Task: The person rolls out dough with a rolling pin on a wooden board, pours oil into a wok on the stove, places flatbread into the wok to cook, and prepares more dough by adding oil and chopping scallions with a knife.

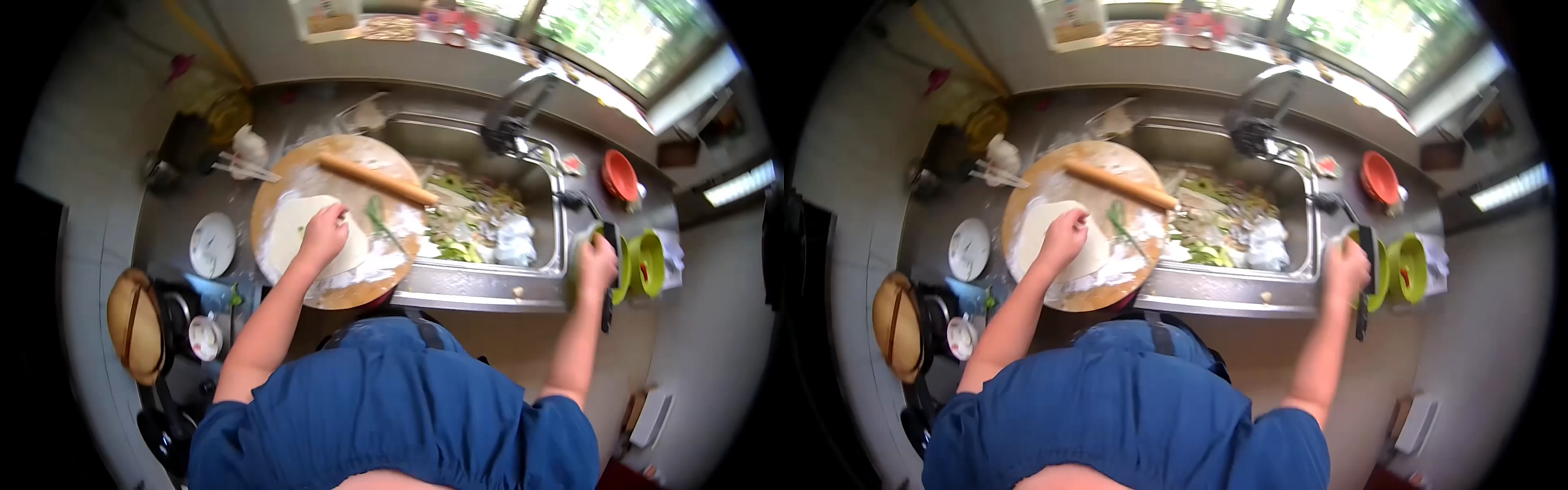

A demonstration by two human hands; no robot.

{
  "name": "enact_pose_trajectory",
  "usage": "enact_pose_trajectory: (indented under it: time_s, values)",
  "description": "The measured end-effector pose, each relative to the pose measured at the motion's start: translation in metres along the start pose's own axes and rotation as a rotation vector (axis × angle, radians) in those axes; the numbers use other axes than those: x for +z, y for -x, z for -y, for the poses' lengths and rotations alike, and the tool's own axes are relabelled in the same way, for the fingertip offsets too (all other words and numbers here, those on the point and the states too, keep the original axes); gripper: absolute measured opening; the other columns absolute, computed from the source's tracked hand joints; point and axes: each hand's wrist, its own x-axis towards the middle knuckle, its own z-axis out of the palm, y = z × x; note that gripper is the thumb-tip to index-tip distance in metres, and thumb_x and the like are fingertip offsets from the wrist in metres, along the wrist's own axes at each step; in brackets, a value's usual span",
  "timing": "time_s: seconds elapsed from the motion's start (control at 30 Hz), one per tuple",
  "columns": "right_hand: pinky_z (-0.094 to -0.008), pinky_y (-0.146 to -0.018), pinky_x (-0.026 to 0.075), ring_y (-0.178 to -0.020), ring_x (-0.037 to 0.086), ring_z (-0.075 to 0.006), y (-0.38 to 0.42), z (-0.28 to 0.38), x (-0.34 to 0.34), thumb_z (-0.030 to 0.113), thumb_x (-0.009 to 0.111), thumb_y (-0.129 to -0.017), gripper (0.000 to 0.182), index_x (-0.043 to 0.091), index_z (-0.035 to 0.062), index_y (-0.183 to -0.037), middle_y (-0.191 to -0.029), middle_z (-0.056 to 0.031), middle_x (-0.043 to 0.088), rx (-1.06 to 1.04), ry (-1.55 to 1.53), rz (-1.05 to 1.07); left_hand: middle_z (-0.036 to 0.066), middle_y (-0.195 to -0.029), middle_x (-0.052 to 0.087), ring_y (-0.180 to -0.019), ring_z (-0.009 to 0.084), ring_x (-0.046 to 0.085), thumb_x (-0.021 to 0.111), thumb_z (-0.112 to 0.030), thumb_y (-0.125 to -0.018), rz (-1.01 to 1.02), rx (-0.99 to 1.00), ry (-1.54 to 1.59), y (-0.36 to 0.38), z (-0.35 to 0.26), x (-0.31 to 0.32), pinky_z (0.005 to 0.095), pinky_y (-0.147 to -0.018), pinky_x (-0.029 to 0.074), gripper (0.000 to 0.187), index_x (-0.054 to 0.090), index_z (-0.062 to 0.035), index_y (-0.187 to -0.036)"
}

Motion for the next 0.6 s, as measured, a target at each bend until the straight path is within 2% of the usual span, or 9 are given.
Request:
enact_pose_trajectory:
  time_s: [0.1,0.17,0.23,0.3,0.4,0.43,0.47,0.53,0.6]
  values:
    - [-0.0495,-0.086,0.049,-0.103,0.061,-0.0341,0.003,-0.074,-0.008,0.029,0.059,-0.075,0.041,0.064,0.0126,-0.113,-0.11,-0.0139,0.064,0.262,0.421,0.215,0.016,-0.09,0.064,-0.088,0.0329,0.062,0.058,-0.004,-0.075,0.033,0.041,-0.117,-0.029,0.015,-0.018,0.0413,-0.078,0.05,0.022,0.064,-0.0053,-0.096]
    - [-0.0495,-0.088,0.048,-0.106,0.06,-0.0347,0.014,-0.112,-0.005,0.036,0.062,-0.077,0.043,0.061,0.0113,-0.112,-0.111,-0.0133,0.064,0.364,0.481,0.329,0.017,-0.089,0.065,-0.087,0.0343,0.062,0.057,-0.004,-0.075,0.174,0.094,-0.115,-0.05,0.022,-0.021,0.0424,-0.077,0.05,0.02,0.064,-0.0052,-0.093]
    - [-0.0472,-0.087,0.048,-0.104,0.06,-0.0338,0.019,-0.136,-0.001,0.042,0.063,-0.077,0.046,0.06,0.0155,-0.115,-0.113,-0.0118,0.064,0.444,0.437,0.425,0.016,-0.09,0.066,-0.083,0.0302,0.064,0.058,-0.006,-0.077,0.132,0.111,-0.205,-0.062,0.032,-0.04,0.0377,-0.075,0.051,0.021,0.066,-0.0041,-0.096]
    - [-0.0429,-0.085,0.047,-0.103,0.061,-0.0334,0.022,-0.148,0.003,0.042,0.063,-0.079,0.052,0.057,0.0184,-0.125,-0.112,-0.0132,0.065,0.421,0.276,0.443,0.017,-0.089,0.067,-0.083,0.031,0.065,0.058,-0.01,-0.077,-0.151,-0.05,-0.076,-0.056,0.047,-0.075,0.0373,-0.076,0.051,0.023,0.067,-0.0043,-0.097]
    - [-0.0448,-0.086,0.047,-0.101,0.06,-0.0369,0.017,-0.181,0.023,0.034,0.059,-0.081,0.049,0.057,0.0093,-0.123,-0.111,-0.018,0.064,0.301,0.313,0.464,0.02,-0.093,0.067,-0.09,0.0371,0.063,0.054,-0.009,-0.073,-0.331,-0.331,-0.2,-0.021,0.095,-0.129,0.0421,-0.082,0.05,0.023,0.069,-0.0042,-0.091]
    - [-0.0452,-0.088,0.046,-0.105,0.059,-0.034,0.017,-0.181,0.023,0.031,0.057,-0.078,0.047,0.059,0.0128,-0.121,-0.115,-0.0126,0.064,0.345,0.344,0.478,0.02,-0.091,0.067,-0.088,0.0374,0.064,0.055,-0.009,-0.072,-0.421,-0.332,-0.236,-0.005,0.136,-0.14,0.0431,-0.081,0.05,0.022,0.07,-0.0044,-0.087]
    - [-0.0457,-0.088,0.045,-0.105,0.059,-0.0343,0.013,-0.211,0.036,0.029,0.059,-0.079,0.045,0.059,0.0111,-0.121,-0.114,-0.0128,0.064,0.347,0.299,0.476,0.02,-0.09,0.067,-0.087,0.0372,0.064,0.057,-0.011,-0.071,-0.466,-0.442,-0.263,0.011,0.155,-0.155,0.0436,-0.082,0.051,0.023,0.071,-0.005,-0.088]
    - [-0.0448,-0.086,0.046,-0.103,0.06,-0.035,0.015,-0.196,0.028,0.027,0.061,-0.08,0.044,0.059,0.0086,-0.12,-0.113,-0.014,0.064,0.335,0.356,0.453,0.02,-0.092,0.067,-0.088,0.0363,0.065,0.059,-0.014,-0.072,-0.44,-0.64,-0.449,0.04,0.208,-0.188,0.0429,-0.083,0.051,0.023,0.071,-0.005,-0.09]
    - [-0.0447,-0.085,0.046,-0.102,0.06,-0.0353,0.016,-0.194,0.028,0.028,0.061,-0.08,0.044,0.059,0.0084,-0.119,-0.112,-0.0143,0.065,0.346,0.373,0.445,0.019,-0.093,0.068,-0.092,0.0356,0.065,0.063,-0.019,-0.074,-0.314,-0.894,-0.525,0.056,0.233,-0.205,0.0425,-0.084,0.051,0.025,0.071,-0.0043,-0.092]
